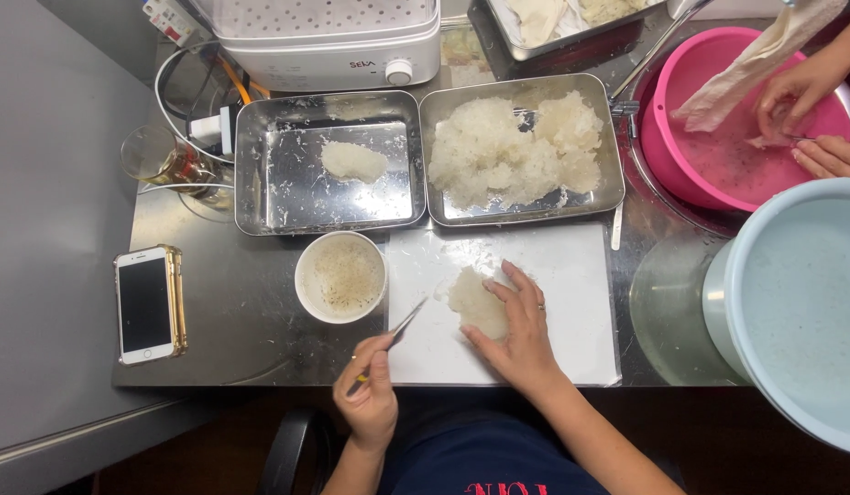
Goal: Using tweezers to meticulously remove small dark impurities from bird's nest on a prep surface.
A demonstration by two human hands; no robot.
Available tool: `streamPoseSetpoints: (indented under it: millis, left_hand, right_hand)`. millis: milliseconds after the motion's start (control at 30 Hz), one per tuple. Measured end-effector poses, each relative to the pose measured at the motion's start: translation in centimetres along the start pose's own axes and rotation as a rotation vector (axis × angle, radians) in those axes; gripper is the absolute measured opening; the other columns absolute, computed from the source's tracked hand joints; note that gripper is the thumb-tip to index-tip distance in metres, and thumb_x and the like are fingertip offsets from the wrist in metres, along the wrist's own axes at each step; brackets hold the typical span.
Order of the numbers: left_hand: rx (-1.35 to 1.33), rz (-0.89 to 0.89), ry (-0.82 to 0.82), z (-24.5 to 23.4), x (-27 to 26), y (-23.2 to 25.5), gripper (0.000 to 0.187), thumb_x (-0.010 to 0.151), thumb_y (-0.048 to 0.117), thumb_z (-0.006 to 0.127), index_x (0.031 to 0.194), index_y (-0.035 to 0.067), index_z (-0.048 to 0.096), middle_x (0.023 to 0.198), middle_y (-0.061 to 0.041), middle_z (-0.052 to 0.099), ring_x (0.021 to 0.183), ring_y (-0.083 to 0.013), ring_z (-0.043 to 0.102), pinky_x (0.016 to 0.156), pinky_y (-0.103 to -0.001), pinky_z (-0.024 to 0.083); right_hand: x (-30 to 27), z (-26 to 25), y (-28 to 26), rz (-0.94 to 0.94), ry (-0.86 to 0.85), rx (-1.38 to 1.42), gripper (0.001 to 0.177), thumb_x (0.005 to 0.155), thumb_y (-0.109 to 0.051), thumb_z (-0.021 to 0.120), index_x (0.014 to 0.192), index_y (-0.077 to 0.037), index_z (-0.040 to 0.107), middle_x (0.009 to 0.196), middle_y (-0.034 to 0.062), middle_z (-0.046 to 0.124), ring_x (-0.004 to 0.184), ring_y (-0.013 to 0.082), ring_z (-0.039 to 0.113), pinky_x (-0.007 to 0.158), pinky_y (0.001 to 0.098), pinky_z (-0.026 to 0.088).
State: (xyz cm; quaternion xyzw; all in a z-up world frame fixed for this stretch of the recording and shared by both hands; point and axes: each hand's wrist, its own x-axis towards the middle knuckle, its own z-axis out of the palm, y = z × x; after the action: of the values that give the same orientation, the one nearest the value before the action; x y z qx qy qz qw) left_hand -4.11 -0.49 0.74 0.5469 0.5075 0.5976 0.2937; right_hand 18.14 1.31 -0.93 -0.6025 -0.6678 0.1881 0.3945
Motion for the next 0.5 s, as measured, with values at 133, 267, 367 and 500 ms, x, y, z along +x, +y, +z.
streamPoseSetpoints:
  millis: [133,267,367,500]
  left_hand:
    - [0.26,0.315,-0.036,-3.2,3.0,1.7,0.02,0.104,0.009,0.057,0.117,0.002,0.07,0.116,-0.011,0.075,0.102,-0.0238,0.074,0.09,-0.032,0.061]
    - [0.838,0.548,-0.026,-5.1,3.9,1.8,0.015,0.101,0.01,0.065,0.113,0.008,0.074,0.117,-0.01,0.077,0.119,-0.0294,0.07,0.096,-0.04,0.051]
    - [0.939,0.517,-0.054,-5.7,3.8,1.4,0.015,0.099,0.012,0.068,0.113,0.011,0.075,0.118,-0.008,0.077,0.123,-0.0316,0.068,0.101,-0.043,0.049]
    - [0.836,0.469,-0.035,-6.0,3.3,0.9,0.014,0.099,0.009,0.067,0.112,0.01,0.074,0.113,-0.008,0.078,0.12,-0.0283,0.07,0.106,-0.042,0.047]
  right_hand:
    - [-0.1,1.2,0.4,0.036,-0.094,-0.122,0.088,0.08,-0.054,0.079,0.146,-0.012,0.041,0.163,0.0189,0.031,0.149,0.0407,0.032,0.118,0.0611,0.027]
    - [0.9,2.0,1.1,0.032,-0.202,-0.255,0.112,0.068,-0.071,0.081,0.154,-0.017,0.036,0.166,0.0141,0.026,0.151,0.0409,0.025,0.118,0.0591,0.023]
    - [1.4,2.6,1.5,-0.033,-0.186,-0.308,0.111,0.067,-0.076,0.079,0.154,-0.02,0.039,0.161,0.0114,0.035,0.146,0.039,0.032,0.117,0.0568,0.025]
    - [2.3,3.4,2.0,-0.141,-0.165,-0.359,0.083,0.075,-0.068,0.077,0.142,-0.024,0.056,0.15,0.0112,0.05,0.134,0.0393,0.046,0.112,0.0583,0.032]
